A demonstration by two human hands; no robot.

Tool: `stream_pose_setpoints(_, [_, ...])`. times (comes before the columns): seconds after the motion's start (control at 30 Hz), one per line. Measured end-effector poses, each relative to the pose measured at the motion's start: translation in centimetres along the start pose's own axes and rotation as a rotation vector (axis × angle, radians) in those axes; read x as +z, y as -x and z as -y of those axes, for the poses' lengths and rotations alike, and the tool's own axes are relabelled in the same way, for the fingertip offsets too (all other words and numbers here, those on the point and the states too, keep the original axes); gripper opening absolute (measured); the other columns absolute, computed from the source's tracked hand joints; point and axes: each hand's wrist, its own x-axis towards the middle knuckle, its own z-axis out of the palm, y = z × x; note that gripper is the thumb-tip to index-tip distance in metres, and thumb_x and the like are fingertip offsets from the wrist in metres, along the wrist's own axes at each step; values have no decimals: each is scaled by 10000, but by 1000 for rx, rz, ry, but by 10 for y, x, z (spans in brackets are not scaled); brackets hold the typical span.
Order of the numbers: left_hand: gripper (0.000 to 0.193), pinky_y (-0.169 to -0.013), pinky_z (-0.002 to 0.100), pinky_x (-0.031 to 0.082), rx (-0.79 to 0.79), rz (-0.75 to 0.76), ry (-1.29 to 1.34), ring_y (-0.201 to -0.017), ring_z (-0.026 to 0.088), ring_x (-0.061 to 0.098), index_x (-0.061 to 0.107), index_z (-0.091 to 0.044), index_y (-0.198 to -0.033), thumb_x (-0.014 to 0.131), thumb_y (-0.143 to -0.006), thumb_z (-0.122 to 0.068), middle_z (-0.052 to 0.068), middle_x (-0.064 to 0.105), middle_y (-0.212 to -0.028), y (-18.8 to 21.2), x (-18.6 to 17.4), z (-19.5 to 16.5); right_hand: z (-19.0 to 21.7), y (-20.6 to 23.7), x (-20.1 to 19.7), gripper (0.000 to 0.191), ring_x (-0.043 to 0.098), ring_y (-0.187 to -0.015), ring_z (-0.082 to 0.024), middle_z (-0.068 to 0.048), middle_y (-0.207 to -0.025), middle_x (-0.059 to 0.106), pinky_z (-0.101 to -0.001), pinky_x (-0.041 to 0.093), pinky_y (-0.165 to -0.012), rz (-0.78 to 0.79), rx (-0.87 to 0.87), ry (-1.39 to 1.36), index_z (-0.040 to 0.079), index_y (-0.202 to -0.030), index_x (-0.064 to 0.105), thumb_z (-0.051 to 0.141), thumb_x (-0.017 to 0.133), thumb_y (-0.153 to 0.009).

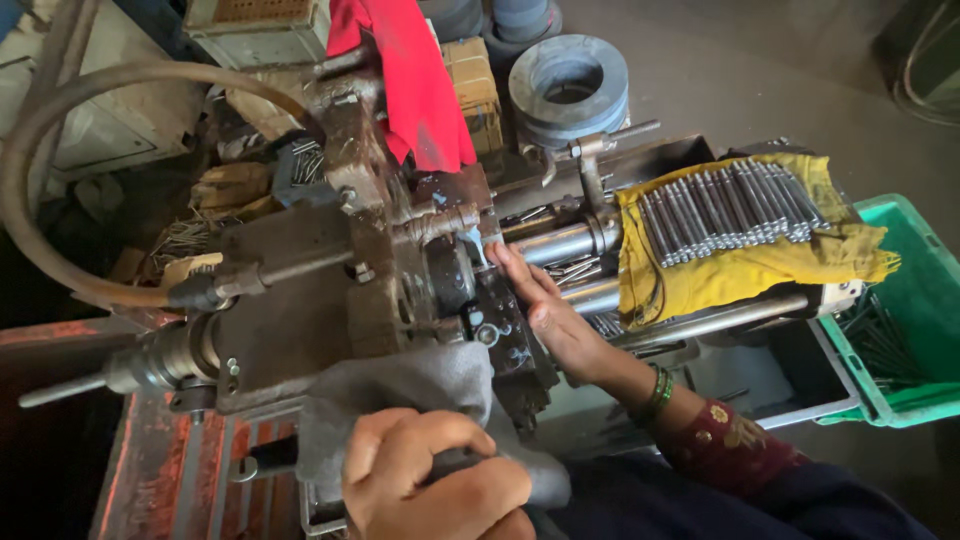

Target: The person operates a metal turning machine, inserting metal rods into the chuck, engaging the cutting tool, and removing finished rods. The person places the finished rods into a green bin.

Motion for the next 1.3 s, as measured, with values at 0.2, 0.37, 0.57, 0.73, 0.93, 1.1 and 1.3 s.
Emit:
stream_pose_setpoints(0.2, [143, -686, 315, 501, -18, -9, -41, -688, 134, 579, 683, -318, -682, 747, -564, -268, -78, 599, -750, 2, 0, 0, 4, -2, -2, 787, 108, -1646, -323, -154, -1753, 181, -440, 41, -1311, 22, 23, -13, 3, -1658, 91, 571, 173, -1120])
stream_pose_setpoints(0.37, [95, -719, 337, 499, 49, 50, -68, -718, 109, 598, 650, -289, -683, 718, -665, -353, -95, 561, -739, 2, -4, 2, 7, -3, -4, 770, 133, -1641, -323, -153, -1753, 179, -446, 58, -1315, 33, 6, -5, 4, -1657, 80, 555, 176, -1129])
stream_pose_setpoints(0.57, [42, -720, 318, 512, 50, 87, -108, -732, 72, 610, 651, -302, -633, 662, -665, -327, -126, 565, -700, 5, -3, 7, 9, -2, -6, 750, 136, -1646, -318, -154, -1757, 180, -456, 50, -1323, 35, 13, 4, 24, -1665, 77, 543, 178, -1133])
stream_pose_setpoints(0.73, [88, -738, 332, 495, 104, 90, -131, -741, 37, 615, 631, -295, -624, 649, -686, -354, -140, 552, -678, 9, 1, 11, 6, -1, -7, 720, 90, -1659, -323, -141, -1763, 169, -460, 53, -1329, 41, 3, -20, 47, -1671, 88, 525, 190, -1141])
stream_pose_setpoints(0.93, [136, -724, 326, 494, 113, 44, -149, -728, 12, 606, 606, -290, -613, 640, -735, -342, -140, 525, -640, 10, 4, 12, 4, -1, -7, 694, 88, -1661, -321, -135, -1768, 149, -460, 61, -1331, 51, -6, -15, 64, -1673, 69, 507, 187, -1153])
stream_pose_setpoints(1.1, [89, -748, 331, 505, 105, 82, -118, -760, 39, 613, 627, -301, -645, 656, -714, -349, -142, 541, -691, 11, 1, 12, 2, -1, -7, 692, 119, -1655, -312, -134, -1765, 160, -461, 77, -1327, 60, -15, -7, 70, -1676, 78, 505, 179, -1146])
stream_pose_setpoints(1.3, [52, -780, 326, 512, 25, 105, -84, -831, 102, 590, 665, -322, -701, 704, -681, -350, -139, 567, -803, 14, -4, 8, -2, 0, -7, 690, 92, -1662, -316, -127, -1768, 155, -465, 72, -1329, 51, -15, 15, 67, -1675, 88, 506, 181, -1151])
